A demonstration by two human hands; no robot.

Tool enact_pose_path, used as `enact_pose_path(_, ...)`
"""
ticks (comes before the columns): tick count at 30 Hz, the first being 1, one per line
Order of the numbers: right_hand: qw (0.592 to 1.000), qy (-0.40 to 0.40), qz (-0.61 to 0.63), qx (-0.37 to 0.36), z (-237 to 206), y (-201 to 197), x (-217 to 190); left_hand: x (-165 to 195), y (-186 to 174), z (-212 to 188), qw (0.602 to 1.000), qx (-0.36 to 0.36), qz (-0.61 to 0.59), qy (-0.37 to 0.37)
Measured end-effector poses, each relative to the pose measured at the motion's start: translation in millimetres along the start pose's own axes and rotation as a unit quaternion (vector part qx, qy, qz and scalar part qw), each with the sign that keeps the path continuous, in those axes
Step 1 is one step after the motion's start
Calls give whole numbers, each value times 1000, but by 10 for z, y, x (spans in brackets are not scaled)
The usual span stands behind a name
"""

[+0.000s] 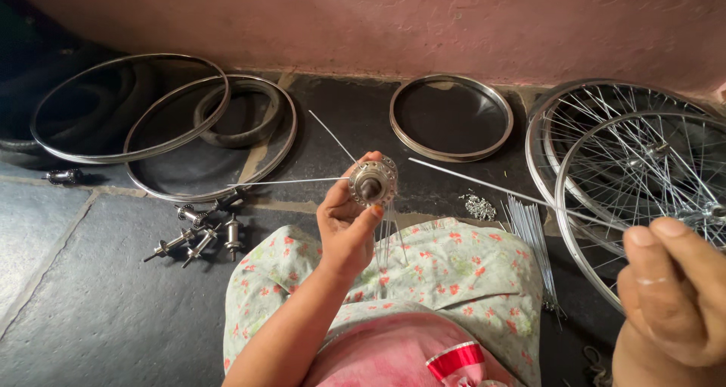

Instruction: The person assembles a bicycle wheel by inserting spokes into the hub and rim. They insert several spokes into the hub, then attach the hub to the rim and thread the spokes through the rim holes, tightening them by hand.

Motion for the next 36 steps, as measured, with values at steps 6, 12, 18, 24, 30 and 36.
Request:
enact_pose_path(6,990,-87,-102,40,149,23,-214,12,6,14,1000,-4,-6,19)
enact_pose_path(12,988,-107,-101,50,208,64,-246,6,-13,19,1000,2,-7,17)
enact_pose_path(18,981,-145,-116,63,256,96,-237,2,-11,38,1000,8,-17,18)
enact_pose_path(24,979,-141,-140,49,168,58,-281,-34,-36,58,999,33,-19,2)
enact_pose_path(30,979,-151,-114,74,5,30,-150,-28,-33,39,999,26,-19,6)
enact_pose_path(36,983,-136,-112,54,-112,-28,-139,-2,-52,30,999,35,7,10)
Point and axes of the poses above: each hand's wrist, its own z-axis towards the middle knuckle, its own y-axis out of the palm, x = y × z, the point moved 6 cm from there along z, towards the middle knuckle, and after that the axes turned 7 degrees about x, right-handed, at the moved point
